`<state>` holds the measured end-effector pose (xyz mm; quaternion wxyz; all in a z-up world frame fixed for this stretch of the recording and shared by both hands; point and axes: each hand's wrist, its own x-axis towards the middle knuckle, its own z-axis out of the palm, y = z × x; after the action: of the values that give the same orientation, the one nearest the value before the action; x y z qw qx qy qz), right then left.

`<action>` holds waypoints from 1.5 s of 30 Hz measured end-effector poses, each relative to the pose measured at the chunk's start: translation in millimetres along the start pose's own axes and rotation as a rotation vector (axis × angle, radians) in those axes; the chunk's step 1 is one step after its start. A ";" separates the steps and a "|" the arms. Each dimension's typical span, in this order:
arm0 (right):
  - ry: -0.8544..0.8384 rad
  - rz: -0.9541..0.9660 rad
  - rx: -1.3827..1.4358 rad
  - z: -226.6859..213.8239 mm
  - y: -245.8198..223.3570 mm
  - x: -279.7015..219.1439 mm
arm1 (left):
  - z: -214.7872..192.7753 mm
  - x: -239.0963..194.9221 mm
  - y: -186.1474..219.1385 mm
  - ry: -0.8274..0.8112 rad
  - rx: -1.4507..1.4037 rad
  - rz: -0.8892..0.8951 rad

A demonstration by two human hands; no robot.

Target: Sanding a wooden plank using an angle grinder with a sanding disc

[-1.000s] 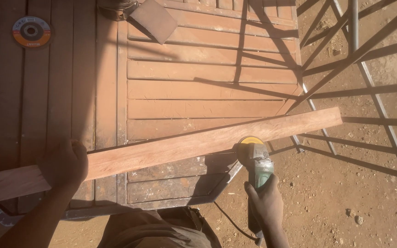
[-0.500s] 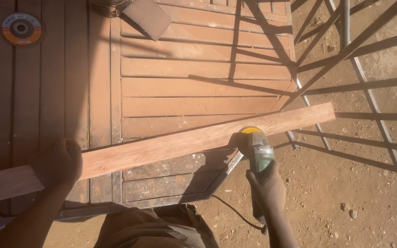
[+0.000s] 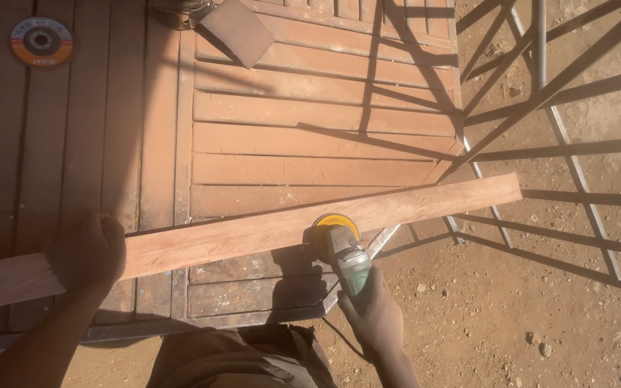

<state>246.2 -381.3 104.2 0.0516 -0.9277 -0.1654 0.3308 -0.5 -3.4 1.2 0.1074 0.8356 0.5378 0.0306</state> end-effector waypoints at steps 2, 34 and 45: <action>0.141 0.184 0.096 -10.8 19.7 10.5 | 8.6 1.0 -6.9 -0.001 0.109 -0.009; -0.066 -0.344 -0.116 97.8 -181.1 -55.5 | 13.5 -13.6 -204.4 0.468 0.170 0.150; 0.312 0.483 0.244 64.0 -151.5 -67.8 | -8.0 -8.3 -214.8 0.479 0.198 0.184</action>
<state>115.3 -262.9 126.1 0.1073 -0.9667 0.1106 0.2045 -197.0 75.9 -36.2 -0.1085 0.8562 0.4703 0.1842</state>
